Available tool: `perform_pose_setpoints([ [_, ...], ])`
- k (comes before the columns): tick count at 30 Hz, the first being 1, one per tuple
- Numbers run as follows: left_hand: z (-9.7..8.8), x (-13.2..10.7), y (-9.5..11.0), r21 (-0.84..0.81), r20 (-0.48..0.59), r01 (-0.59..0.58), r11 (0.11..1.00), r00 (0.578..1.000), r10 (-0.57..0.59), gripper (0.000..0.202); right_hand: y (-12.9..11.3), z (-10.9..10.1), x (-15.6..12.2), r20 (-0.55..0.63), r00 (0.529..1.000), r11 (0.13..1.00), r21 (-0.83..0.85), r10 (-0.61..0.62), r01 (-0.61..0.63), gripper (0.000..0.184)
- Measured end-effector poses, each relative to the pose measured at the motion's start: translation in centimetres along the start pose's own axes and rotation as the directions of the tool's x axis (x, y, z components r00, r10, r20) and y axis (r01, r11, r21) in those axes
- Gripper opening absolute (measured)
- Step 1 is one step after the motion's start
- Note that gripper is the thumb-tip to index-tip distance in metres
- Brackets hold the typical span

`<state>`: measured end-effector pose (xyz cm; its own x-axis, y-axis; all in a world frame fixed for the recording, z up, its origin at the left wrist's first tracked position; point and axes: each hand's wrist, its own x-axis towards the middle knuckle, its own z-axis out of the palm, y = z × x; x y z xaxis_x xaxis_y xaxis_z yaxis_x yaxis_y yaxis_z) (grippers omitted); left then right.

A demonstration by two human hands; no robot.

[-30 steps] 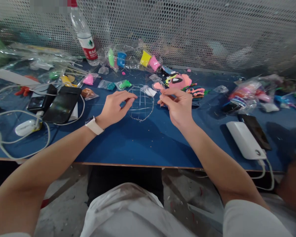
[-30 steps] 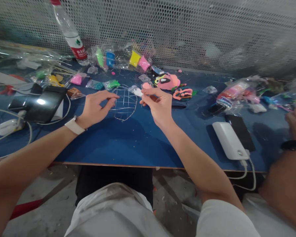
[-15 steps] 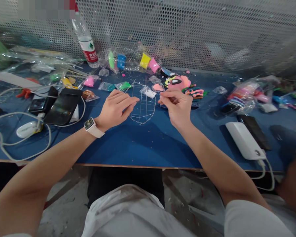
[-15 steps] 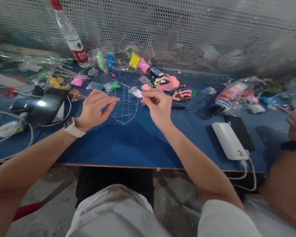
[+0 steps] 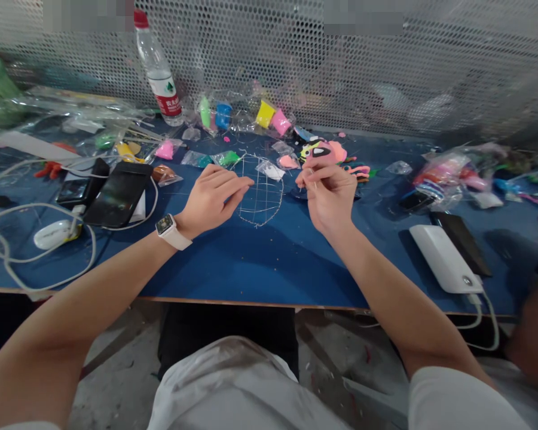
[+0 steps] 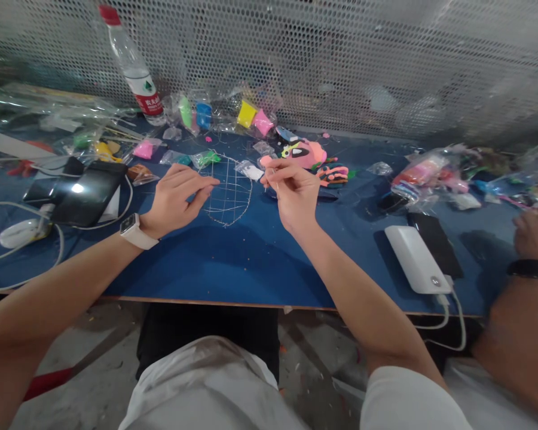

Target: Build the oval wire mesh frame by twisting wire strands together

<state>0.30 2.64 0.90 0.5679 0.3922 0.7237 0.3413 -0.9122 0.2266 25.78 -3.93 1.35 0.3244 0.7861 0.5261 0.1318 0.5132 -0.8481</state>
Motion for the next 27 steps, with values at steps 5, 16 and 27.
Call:
perform_pose_setpoints([
  [5, 0.04, 0.04, -0.03, 0.0, 0.0, 0.001, 1.0, 1.0, -0.001, 0.027, 0.03, -0.24, 0.06, 0.078, 0.994, 0.993, 0.082, 0.078, -0.084, 0.062],
  [16, -0.19, 0.2, 0.11, 0.011, -0.002, -0.034, 0.999, 0.999, 0.034, 0.025, 0.19, -0.19, 0.17, 0.161, 0.979, 0.978, 0.147, 0.122, -0.146, 0.029],
  [27, -0.3, 0.26, -0.03, 0.083, 0.026, -0.085, 0.993, 0.996, 0.083, 0.025, 0.19, -0.59, 0.34, 0.174, 0.927, 0.935, 0.073, 0.332, -0.348, 0.009],
])
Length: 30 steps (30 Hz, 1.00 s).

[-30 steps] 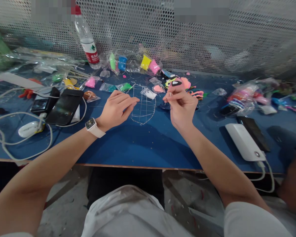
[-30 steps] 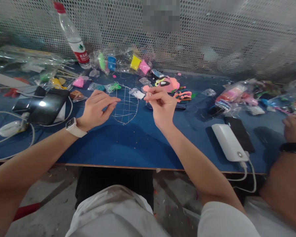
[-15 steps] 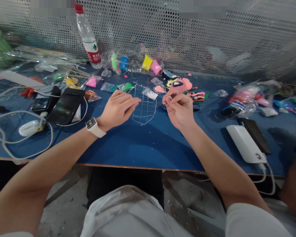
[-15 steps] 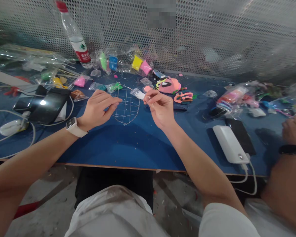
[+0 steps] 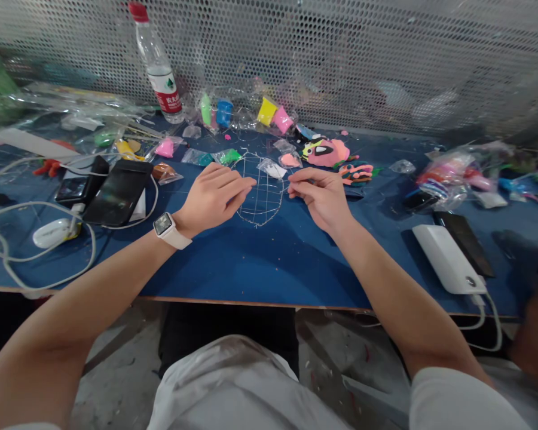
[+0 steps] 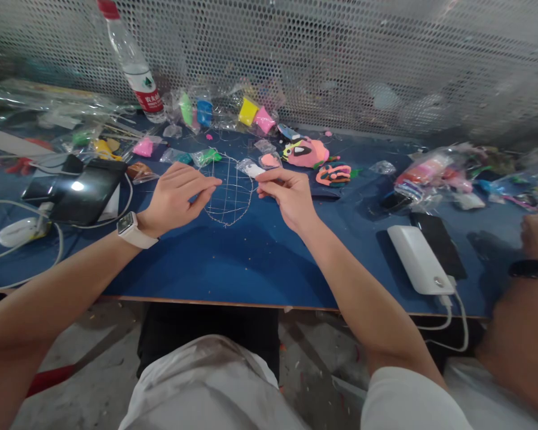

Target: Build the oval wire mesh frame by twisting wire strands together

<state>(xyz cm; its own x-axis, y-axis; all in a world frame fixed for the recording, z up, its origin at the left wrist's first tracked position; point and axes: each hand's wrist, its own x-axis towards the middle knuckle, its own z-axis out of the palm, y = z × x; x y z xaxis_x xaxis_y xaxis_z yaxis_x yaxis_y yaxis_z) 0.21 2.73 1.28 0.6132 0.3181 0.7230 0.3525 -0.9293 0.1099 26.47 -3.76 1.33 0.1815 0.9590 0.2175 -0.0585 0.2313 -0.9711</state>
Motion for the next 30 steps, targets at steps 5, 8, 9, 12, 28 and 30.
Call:
perform_pose_setpoints([
  [5, -0.3, 0.2, -0.1, 0.018, 0.106, 0.003, 1.0, 0.994, -0.005, 0.031, 0.3, -0.6, 0.2, 0.055, 0.987, 0.989, -0.019, 0.148, -0.147, 0.022],
  [8, -0.6, 0.4, -0.7, 0.02, 0.229, -0.01, 1.0, 0.973, 0.005, 0.034, 0.8, -1.2, 0.5, 0.094, 0.981, 0.985, -0.037, 0.17, -0.167, 0.032],
  [9, -0.8, 0.4, -1.0, 0.025, 0.276, -0.007, 1.0, 0.961, 0.0, 0.034, 1.0, -1.3, 0.5, 0.104, 0.98, 0.985, -0.045, 0.169, -0.165, 0.035],
  [12, -1.3, 0.4, -2.0, 0.044, 0.39, 0.028, 0.999, 0.92, -0.043, 0.033, 1.1, -1.4, 0.6, 0.129, 0.977, 0.984, -0.073, 0.173, -0.164, 0.044],
  [28, -2.8, 0.1, -6.1, -0.046, 0.542, 0.439, 0.897, 0.765, -0.346, 0.039, 2.0, -1.7, 0.3, 0.24, 0.958, 0.946, -0.315, 0.159, -0.078, 0.034],
  [30, -2.8, 0.0, -6.2, -0.077, 0.597, 0.486, 0.871, 0.722, -0.35, 0.044, 2.2, -1.8, 0.3, 0.246, 0.957, 0.93, -0.363, 0.152, -0.055, 0.036],
])
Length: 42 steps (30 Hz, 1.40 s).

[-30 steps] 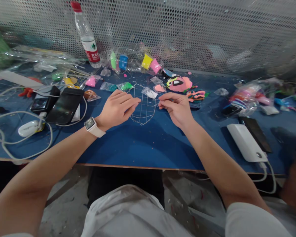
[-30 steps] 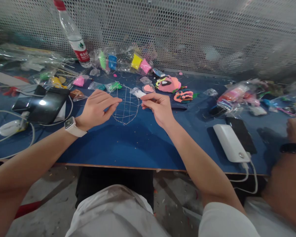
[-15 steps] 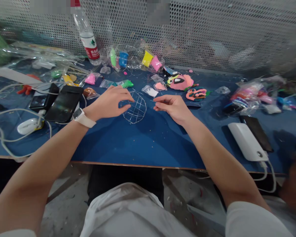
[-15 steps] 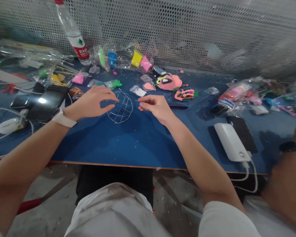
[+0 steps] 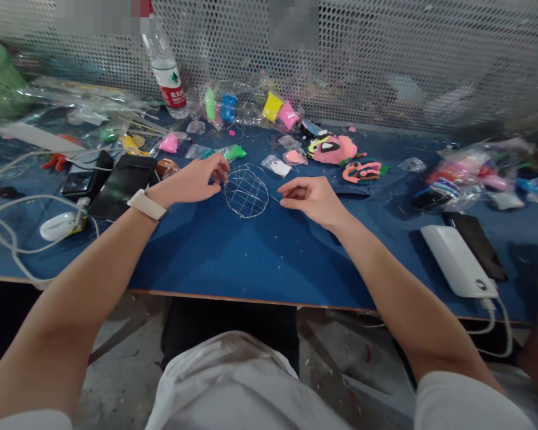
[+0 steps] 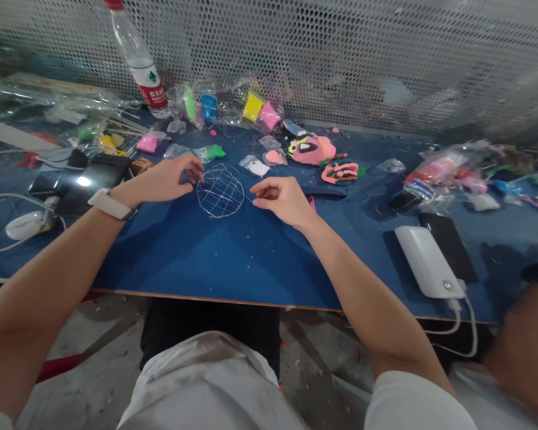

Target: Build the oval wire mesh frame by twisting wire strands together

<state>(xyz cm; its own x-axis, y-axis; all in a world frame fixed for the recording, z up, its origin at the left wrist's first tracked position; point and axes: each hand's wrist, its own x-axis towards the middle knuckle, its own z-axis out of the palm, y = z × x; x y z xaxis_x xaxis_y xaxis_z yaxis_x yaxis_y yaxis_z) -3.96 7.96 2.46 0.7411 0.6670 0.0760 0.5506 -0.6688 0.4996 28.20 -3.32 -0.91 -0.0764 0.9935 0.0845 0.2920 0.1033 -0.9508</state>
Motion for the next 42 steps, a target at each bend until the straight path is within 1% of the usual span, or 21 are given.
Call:
perform_pose_setpoints([
  [2, -0.2, 0.0, 0.0, -0.04, 0.032, 0.014, 0.999, 0.999, -0.012, 0.049, -0.1, 0.0, -0.2, 0.003, 1.0, 0.997, -0.08, -0.007, 0.007, 0.037],
  [4, -0.7, 0.0, 0.0, -0.012, 0.002, 0.048, 0.999, 0.999, -0.048, 0.048, -0.5, 0.2, -0.4, 0.0, 1.0, 0.987, -0.157, -0.017, 0.017, 0.038],
  [6, -1.7, -0.1, 0.3, 0.087, -0.057, 0.114, 0.99, 0.992, -0.109, 0.038, -1.0, 0.4, -0.6, -0.011, 1.0, 0.978, -0.208, -0.029, 0.026, 0.037],
  [8, -3.0, -0.6, 1.4, 0.19, -0.025, 0.168, 0.967, 0.986, -0.166, 0.022, -1.4, 0.6, -0.8, -0.021, 0.999, 0.971, -0.238, -0.038, 0.032, 0.036],
  [9, -3.5, -1.1, 2.3, 0.209, 0.065, 0.174, 0.962, 0.979, -0.191, 0.016, -1.5, 0.7, -0.9, -0.022, 0.999, 0.969, -0.245, -0.039, 0.033, 0.037],
  [10, -3.9, -1.8, 3.5, 0.206, 0.213, 0.14, 0.968, 0.96, -0.184, 0.015, -1.5, 0.8, -0.9, -0.021, 0.999, 0.969, -0.244, -0.036, 0.03, 0.039],
  [11, -4.0, -2.7, 5.0, 0.181, 0.359, 0.071, 0.981, 0.924, -0.133, 0.019, -1.5, 0.9, -1.0, -0.021, 0.999, 0.971, -0.237, -0.031, 0.025, 0.042],
  [12, -3.7, -3.7, 6.8, 0.127, 0.465, -0.012, 0.992, 0.884, -0.049, 0.023, -1.5, 1.0, -1.0, -0.023, 0.999, 0.974, -0.227, -0.026, 0.02, 0.046],
  [13, -3.0, -4.7, 8.7, 0.071, 0.514, -0.086, 0.994, 0.857, 0.038, 0.025, -1.4, 1.1, -1.0, -0.024, 1.0, 0.976, -0.215, -0.02, 0.015, 0.05],
  [15, -0.5, -6.5, 12.5, 0.046, 0.478, -0.235, 0.971, 0.859, 0.186, 0.022, -1.2, 1.2, -1.0, -0.025, 1.0, 0.98, -0.199, -0.018, 0.013, 0.052],
  [17, 2.7, -7.5, 15.6, 0.198, 0.367, -0.405, 0.893, 0.875, 0.315, 0.014, -1.2, 1.3, -1.0, -0.033, 0.999, 0.981, -0.194, -0.022, 0.015, 0.047],
  [18, 4.3, -7.5, 16.7, 0.289, 0.338, -0.45, 0.845, 0.874, 0.35, 0.016, -1.2, 1.4, -1.0, -0.035, 0.999, 0.981, -0.194, -0.021, 0.014, 0.042],
  [20, 6.6, -6.8, 17.7, 0.421, 0.255, -0.49, 0.763, 0.871, 0.419, 0.018, -1.3, 1.5, -1.1, -0.052, 0.998, 0.979, -0.202, -0.026, 0.015, 0.03],
  [21, 7.2, -6.1, 17.7, 0.469, 0.221, -0.494, 0.733, 0.868, 0.444, 0.02, -1.3, 1.5, -1.1, -0.059, 0.998, 0.979, -0.205, -0.033, 0.02, 0.026],
  [23, 7.5, -4.7, 17.0, 0.569, 0.146, -0.462, 0.68, 0.871, 0.47, 0.024, -1.5, 1.7, -1.2, -0.07, 0.996, 0.978, -0.205, -0.05, 0.035, 0.023],
  [26, 6.7, -3.3, 15.3, 0.681, 0.042, -0.324, 0.657, 0.913, 0.406, 0.035, -1.7, 1.8, -1.4, -0.051, 0.997, 0.967, -0.249, -0.066, 0.051, 0.016],
  [29, 6.1, -3.6, 13.9, 0.702, 0.06, -0.258, 0.664, 0.95, 0.306, 0.041, -1.9, 2.0, -1.5, -0.009, 0.997, 0.946, -0.317, -0.076, 0.07, 0.006],
  [31, 6.1, -4.2, 13.1, 0.697, 0.09, -0.248, 0.673, 0.961, 0.261, 0.041, -1.8, 2.0, -1.6, 0.003, 0.997, 0.946, -0.315, -0.077, 0.074, 0.006],
  [34, 6.3, -4.9, 11.9, 0.698, 0.085, -0.266, 0.665, 0.953, 0.292, 0.04, -1.8, 2.1, -1.6, -0.003, 0.998, 0.954, -0.293, -0.07, 0.066, 0.006],
  [37, 6.7, -5.3, 10.6, 0.691, 0.04, -0.272, 0.67, 0.939, 0.341, 0.039, -1.9, 2.4, -1.8, -0.004, 0.998, 0.961, -0.269, -0.069, 0.066, 0.007],
  [42, 7.1, -5.3, 9.3, 0.631, 0.005, -0.236, 0.739, 0.954, 0.3, 0.046, -2.0, 3.4, -2.2, -0.018, 0.998, 0.971, -0.231, -0.059, 0.053, 0.007],
])
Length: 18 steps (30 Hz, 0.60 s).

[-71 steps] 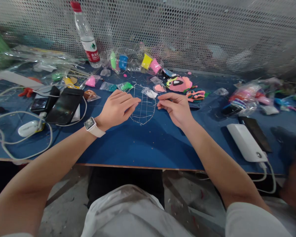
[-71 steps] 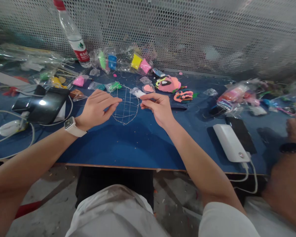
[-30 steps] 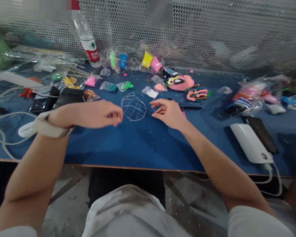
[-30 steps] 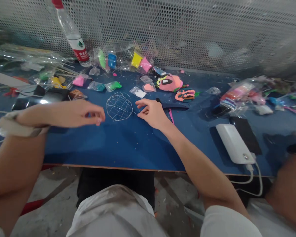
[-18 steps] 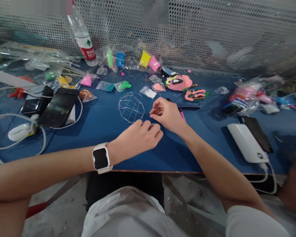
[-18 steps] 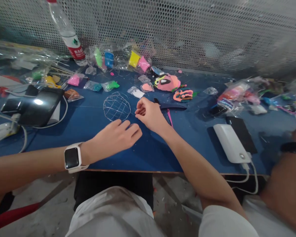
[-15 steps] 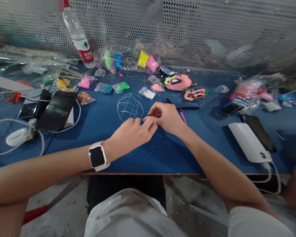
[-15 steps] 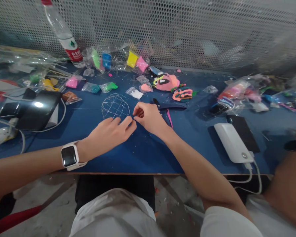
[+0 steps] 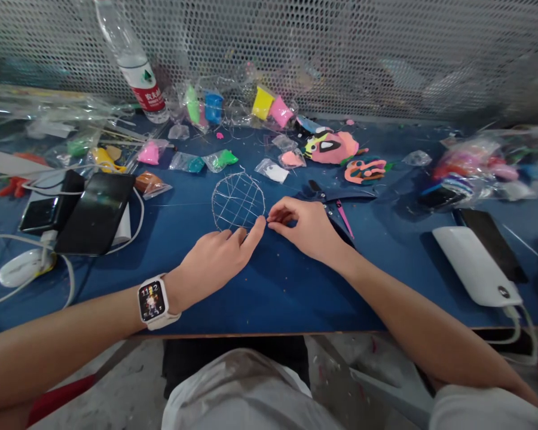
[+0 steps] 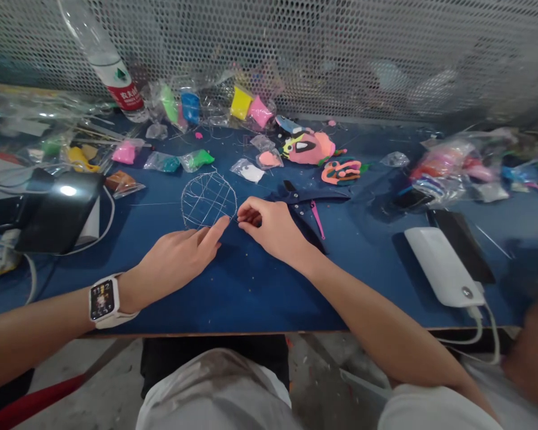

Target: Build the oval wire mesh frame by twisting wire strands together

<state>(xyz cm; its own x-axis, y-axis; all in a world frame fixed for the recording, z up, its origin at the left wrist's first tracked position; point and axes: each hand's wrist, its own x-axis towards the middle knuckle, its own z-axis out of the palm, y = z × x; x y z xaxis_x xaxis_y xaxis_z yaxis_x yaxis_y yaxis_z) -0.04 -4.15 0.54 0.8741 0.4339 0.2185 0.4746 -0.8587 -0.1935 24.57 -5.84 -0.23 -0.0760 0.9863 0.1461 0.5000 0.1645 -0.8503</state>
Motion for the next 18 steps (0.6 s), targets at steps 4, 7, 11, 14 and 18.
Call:
perform_pose_setpoints([
  [4, 0.2, 0.0, -0.2, -0.042, 0.038, 0.026, 0.999, 0.999, -0.024, 0.015, 0.4, 0.8, 0.0, -0.052, 0.999, 0.999, 0.045, 0.005, -0.003, 0.011],
  [7, 0.3, 0.1, -0.5, -0.086, 0.014, 0.048, 0.995, 0.999, -0.047, 0.015, 0.7, 1.2, -0.1, -0.062, 0.998, 0.997, 0.079, 0.024, -0.019, 0.01],
  [11, 0.4, 0.3, -1.1, -0.162, -0.092, 0.057, 0.985, 0.993, -0.072, 0.022, 0.3, 1.2, -0.7, -0.099, 0.99, 0.973, 0.218, 0.102, -0.078, 0.013],
  [14, 0.4, 0.4, -1.5, -0.245, -0.162, 0.062, 0.967, 0.981, -0.104, 0.024, -0.1, 1.3, -1.2, -0.1, 0.978, 0.91, 0.394, 0.181, -0.128, 0.017],
  [18, 0.6, 0.5, -1.5, -0.328, -0.184, 0.067, 0.942, 0.974, -0.134, 0.019, -0.2, 1.6, -1.4, -0.108, 0.962, 0.758, 0.64, 0.252, -0.126, 0.021],
])
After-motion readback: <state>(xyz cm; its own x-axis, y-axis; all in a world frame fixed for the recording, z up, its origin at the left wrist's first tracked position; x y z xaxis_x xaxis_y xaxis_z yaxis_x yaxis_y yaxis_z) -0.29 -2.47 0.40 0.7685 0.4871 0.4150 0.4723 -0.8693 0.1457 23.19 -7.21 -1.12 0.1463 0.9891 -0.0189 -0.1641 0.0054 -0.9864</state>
